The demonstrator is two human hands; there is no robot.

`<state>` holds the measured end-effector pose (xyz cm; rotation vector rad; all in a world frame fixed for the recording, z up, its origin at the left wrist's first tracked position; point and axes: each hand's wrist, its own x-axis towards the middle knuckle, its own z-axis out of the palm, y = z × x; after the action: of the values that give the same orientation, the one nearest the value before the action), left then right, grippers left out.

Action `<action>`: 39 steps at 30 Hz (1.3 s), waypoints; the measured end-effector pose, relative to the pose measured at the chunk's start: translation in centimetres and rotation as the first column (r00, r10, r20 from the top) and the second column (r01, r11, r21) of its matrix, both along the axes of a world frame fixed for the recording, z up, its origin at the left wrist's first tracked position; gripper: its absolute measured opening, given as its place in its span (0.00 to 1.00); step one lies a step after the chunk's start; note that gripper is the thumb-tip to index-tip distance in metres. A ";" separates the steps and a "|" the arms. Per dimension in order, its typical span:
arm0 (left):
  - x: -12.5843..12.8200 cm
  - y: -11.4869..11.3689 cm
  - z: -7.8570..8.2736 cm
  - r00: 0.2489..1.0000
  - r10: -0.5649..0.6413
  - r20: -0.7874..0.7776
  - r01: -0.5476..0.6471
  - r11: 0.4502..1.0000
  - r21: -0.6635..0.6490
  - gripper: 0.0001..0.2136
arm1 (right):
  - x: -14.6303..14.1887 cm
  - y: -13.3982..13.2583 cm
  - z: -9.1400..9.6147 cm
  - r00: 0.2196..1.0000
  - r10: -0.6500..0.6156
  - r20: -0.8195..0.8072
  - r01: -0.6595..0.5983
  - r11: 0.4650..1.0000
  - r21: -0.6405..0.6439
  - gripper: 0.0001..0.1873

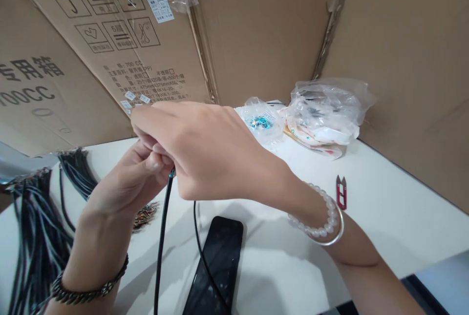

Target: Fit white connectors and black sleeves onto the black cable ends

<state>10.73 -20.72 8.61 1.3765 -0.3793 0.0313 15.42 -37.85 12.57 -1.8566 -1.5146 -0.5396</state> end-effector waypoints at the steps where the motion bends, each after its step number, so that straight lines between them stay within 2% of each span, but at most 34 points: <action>1: -0.6 -0.3 -0.1 0.994 0.101 0.033 -0.101 0.995 0.006 0.06 | -0.1 -0.2 0.1 0.999 -0.032 0.013 0.032 0.999 -0.017 0.09; 3: -1.8 -1.0 -0.2 0.950 0.289 0.119 -0.294 0.955 0.029 0.03 | -0.5 -0.4 0.2 0.996 -0.078 0.032 0.079 0.996 -0.042 0.09; 6: -3.8 -2.3 -0.4 0.848 0.464 0.254 -0.501 0.859 0.103 0.01 | -1.4 -0.5 0.1 0.991 -0.129 0.047 0.132 0.989 -0.066 0.08; 10: -6.8 -4.1 -0.5 0.657 0.644 0.393 -0.745 0.634 0.208 0.01 | -3.8 -0.7 -0.3 0.984 -0.160 0.085 0.166 0.984 -0.069 0.10; 11: -7.5 -4.6 -0.6 0.625 0.668 0.405 -0.774 0.598 0.208 0.01 | -4.4 -0.8 -0.4 0.982 -0.163 0.095 0.169 0.984 -0.063 0.10; 13: -9.0 -5.6 -0.9 0.584 0.709 0.396 -0.806 0.563 0.180 0.02 | -5.7 -1.0 -0.6 0.981 -0.161 0.106 0.167 0.985 -0.051 0.10; 17: -11.6 -8.3 -1.9 0.515 0.814 0.269 -0.856 0.504 0.113 0.03 | -7.9 -1.7 -1.2 0.989 -0.122 0.089 0.125 0.991 -0.035 0.08; 22: -13.9 -12.4 -2.8 0.375 0.915 0.148 -0.926 0.375 0.029 0.04 | -10.4 -3.6 -1.5 0.996 -0.039 -0.084 0.037 0.999 -0.027 0.05; 27: -15.5 -14.6 -3.6 0.291 0.935 0.203 -0.952 0.305 -0.039 0.04 | -12.6 -6.1 -1.1 0.931 -0.001 -0.365 -0.032 0.996 -0.085 0.04; 34: -17.0 -15.8 -4.2 0.153 0.957 0.246 -0.978 0.183 -0.101 0.06 | -14.1 -7.9 -0.5 0.755 0.025 -0.656 -0.184 0.967 -0.175 0.07; 35: -17.3 -15.9 -4.4 0.155 0.950 0.270 -0.976 0.190 -0.108 0.08 | -14.3 -8.1 -0.5 0.729 0.036 -0.684 -0.201 0.966 -0.162 0.07; 39: -18.8 -15.5 -5.7 0.228 0.904 0.361 -0.949 0.289 -0.125 0.14 | -15.4 -8.4 -0.8 0.634 0.093 -0.768 -0.258 0.961 -0.096 0.08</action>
<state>-8.08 -36.18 2.94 1.5386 0.2348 1.3620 0.00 -46.28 11.80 -1.7033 -1.1442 0.4875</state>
